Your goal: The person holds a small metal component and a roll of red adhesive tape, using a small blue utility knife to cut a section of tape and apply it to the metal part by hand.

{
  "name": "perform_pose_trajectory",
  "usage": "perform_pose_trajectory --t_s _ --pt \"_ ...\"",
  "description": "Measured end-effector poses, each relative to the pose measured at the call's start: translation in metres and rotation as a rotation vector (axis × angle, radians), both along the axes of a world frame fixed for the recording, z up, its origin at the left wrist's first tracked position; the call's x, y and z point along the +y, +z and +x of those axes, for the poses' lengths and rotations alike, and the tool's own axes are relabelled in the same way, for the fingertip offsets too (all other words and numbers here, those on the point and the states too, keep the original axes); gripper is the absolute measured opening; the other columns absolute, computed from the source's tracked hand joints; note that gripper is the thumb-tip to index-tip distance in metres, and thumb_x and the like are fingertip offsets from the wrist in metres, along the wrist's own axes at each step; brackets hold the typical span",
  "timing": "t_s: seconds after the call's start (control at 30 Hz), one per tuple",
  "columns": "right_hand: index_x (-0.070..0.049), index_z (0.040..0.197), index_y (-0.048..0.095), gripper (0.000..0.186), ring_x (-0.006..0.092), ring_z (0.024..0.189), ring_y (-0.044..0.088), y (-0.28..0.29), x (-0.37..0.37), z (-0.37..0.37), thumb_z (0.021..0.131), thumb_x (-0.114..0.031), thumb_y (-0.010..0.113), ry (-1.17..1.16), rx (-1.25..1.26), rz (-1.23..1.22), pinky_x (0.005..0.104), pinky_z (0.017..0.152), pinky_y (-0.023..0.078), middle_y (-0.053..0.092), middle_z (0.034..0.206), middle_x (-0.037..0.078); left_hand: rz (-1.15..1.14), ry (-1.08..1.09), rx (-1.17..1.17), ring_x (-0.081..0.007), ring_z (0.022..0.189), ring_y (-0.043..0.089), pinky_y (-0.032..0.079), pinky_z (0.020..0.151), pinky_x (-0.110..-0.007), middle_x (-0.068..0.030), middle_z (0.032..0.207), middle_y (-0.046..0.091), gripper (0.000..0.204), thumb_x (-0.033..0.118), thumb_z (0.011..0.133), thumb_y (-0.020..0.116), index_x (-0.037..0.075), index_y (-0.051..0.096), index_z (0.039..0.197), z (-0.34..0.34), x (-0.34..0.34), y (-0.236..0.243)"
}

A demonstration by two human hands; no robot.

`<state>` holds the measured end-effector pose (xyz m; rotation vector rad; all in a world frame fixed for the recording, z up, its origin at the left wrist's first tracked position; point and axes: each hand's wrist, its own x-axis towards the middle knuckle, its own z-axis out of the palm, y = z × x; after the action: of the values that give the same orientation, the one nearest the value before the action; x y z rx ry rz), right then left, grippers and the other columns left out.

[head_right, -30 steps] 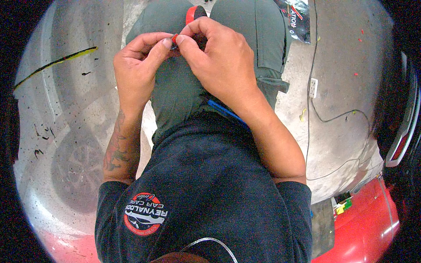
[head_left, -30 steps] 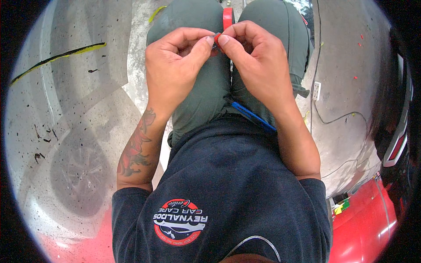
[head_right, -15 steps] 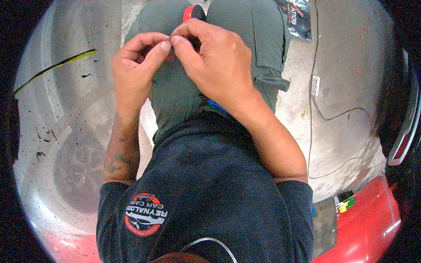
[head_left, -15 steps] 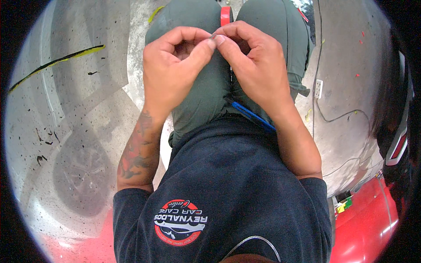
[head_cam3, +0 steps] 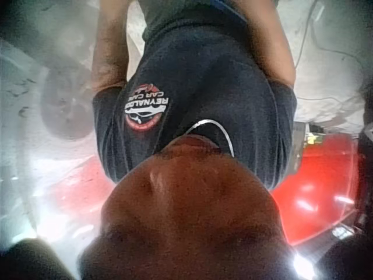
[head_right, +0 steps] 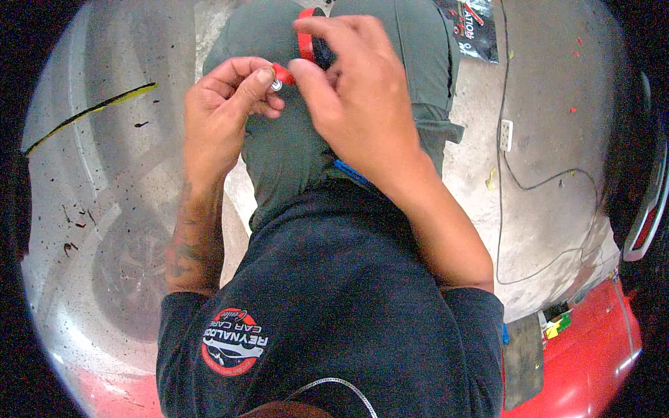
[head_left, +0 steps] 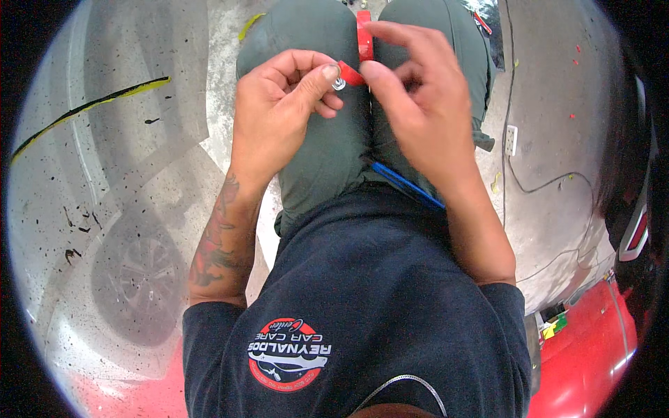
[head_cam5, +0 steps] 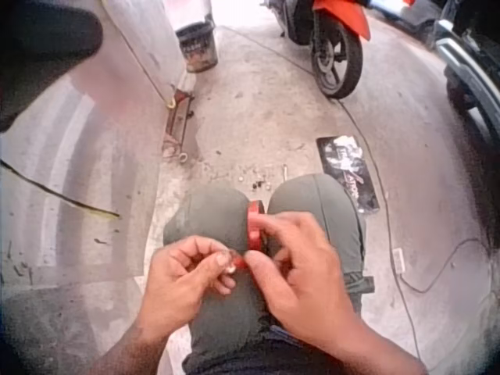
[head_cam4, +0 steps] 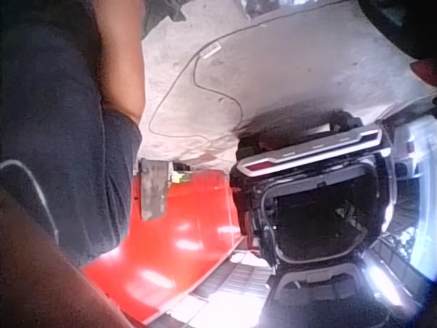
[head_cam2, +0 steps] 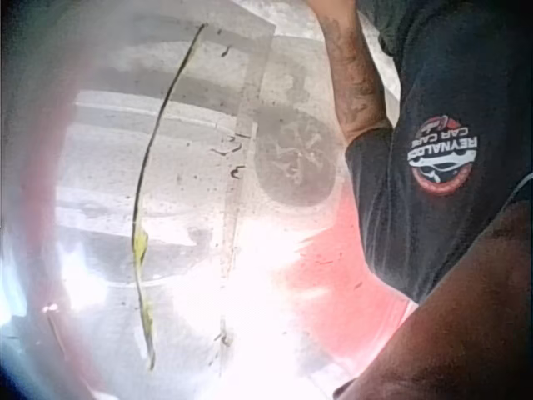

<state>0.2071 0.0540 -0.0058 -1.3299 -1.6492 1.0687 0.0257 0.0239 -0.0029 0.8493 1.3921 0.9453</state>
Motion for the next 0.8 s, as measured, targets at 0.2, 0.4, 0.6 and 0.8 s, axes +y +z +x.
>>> perform_pose_trajectory --t_s 0.2,0.4,0.6,0.8 --pt "-0.009 0.099 0.065 0.022 0.0274 0.075 0.063 0.024 -0.058 0.043 0.086 -0.022 0.075 0.424 -0.633 0.015 0.0395 0.064 0.053 0.061 0.09 0.008 -0.022 -0.043 -0.033 -0.0148 0.08 0.072 0.06 0.075 -0.027 -0.0107 0.097 0.074 0.022 0.011 0.098 0.07 -0.004 0.07 0.113 -0.004 -0.002 0.0" --pt "-0.009 0.101 0.062 0.023 0.0293 0.086 0.061 0.013 -0.085 0.058 0.082 -0.017 0.074 0.583 -0.802 0.085 0.0403 0.066 0.053 0.059 0.087 0.008 -0.029 -0.106 0.018 -0.0126 0.078 0.071 0.06 0.075 -0.026 -0.0087 0.097 0.074 0.016 0.005 0.094 0.071 -0.003 0.071 0.109 -0.007 -0.001 -0.002" --pt "-0.002 0.116 0.053 0.022 0.0304 0.077 0.073 0.028 -0.065 0.06 0.097 -0.005 0.065 0.196 -0.135 -0.299 0.0378 0.071 0.057 0.07 0.092 0.017 0.383 -0.147 0.33 -0.01 0.078 0.067 0.055 0.069 -0.025 -0.0039 0.093 0.073 0.014 -0.003 0.086 0.075 0.003 0.076 0.098 -0.003 -0.008 -0.008" --pt "-0.001 0.128 0.052 0.032 0.0127 0.074 0.063 0.02 -0.051 0.033 0.098 -0.004 0.065 0.106 0.114 -0.432 0.0263 0.065 0.052 0.066 0.091 0.008 0.638 -0.148 0.452 -0.0105 0.081 0.068 0.054 0.068 -0.024 -0.0049 0.094 0.07 0.014 -0.004 0.084 0.077 0.004 0.077 0.094 -0.011 -0.01 -0.016"
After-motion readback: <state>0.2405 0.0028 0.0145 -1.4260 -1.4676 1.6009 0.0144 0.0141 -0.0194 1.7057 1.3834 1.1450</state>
